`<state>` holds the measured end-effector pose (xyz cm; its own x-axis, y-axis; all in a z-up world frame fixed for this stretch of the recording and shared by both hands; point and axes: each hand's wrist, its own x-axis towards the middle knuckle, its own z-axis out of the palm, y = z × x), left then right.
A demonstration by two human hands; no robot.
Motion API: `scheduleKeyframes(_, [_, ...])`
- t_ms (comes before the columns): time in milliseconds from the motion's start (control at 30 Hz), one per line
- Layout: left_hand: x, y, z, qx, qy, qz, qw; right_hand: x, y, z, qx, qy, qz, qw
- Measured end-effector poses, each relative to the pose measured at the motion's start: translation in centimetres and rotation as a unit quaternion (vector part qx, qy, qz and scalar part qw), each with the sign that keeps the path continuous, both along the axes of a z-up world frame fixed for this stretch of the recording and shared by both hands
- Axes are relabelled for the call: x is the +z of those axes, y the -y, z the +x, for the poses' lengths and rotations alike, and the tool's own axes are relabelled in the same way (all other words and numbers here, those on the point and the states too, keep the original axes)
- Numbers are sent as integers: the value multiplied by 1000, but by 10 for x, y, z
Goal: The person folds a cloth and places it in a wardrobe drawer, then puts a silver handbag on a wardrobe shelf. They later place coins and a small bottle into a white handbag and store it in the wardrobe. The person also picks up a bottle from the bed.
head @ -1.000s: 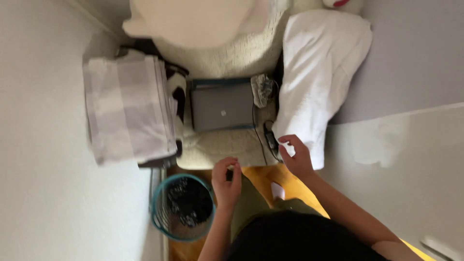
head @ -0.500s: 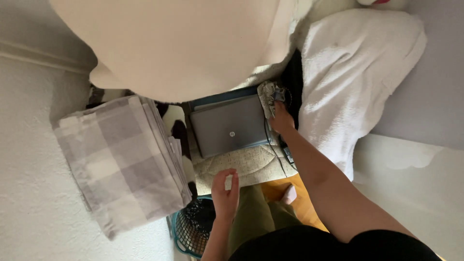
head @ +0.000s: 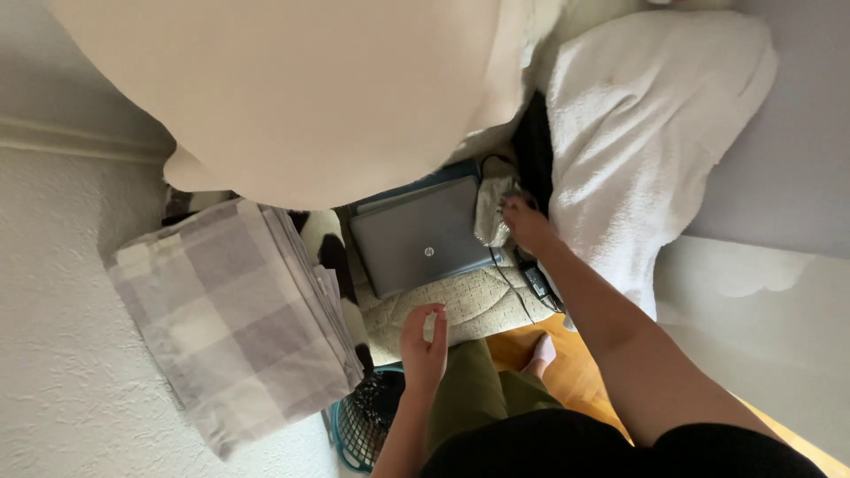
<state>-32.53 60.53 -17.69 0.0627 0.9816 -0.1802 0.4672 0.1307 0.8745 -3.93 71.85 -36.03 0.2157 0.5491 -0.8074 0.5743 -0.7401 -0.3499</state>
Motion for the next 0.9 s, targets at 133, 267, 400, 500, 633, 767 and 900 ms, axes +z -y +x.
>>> scheduleKeyframes(133, [3,2,7,29,95,-193,976,-1,79,6,236,47,345,907])
scheduleKeyframes(267, [3,11,9,85,227,-425,872,159,140,-14,181,-65,377,906])
scheduleKeyframes(400, [-78,62,15,21,418,-438,795,284,194,-15,171,-108,455,867])
scheduleKeyframes(500, [-31,85,58,-15,543,-393,742,317,251,3,173,-118,538,817])
scheduleKeyframes(633, [-3,122,122,-131,594,-263,749,351,331,38,137,-30,606,783])
scheduleKeyframes(767, [36,190,187,-233,608,-173,739,395,422,56,4,45,649,759])
scheduleKeyframes(900, [-26,277,251,-214,654,-234,687,420,509,79,-91,145,633,755])
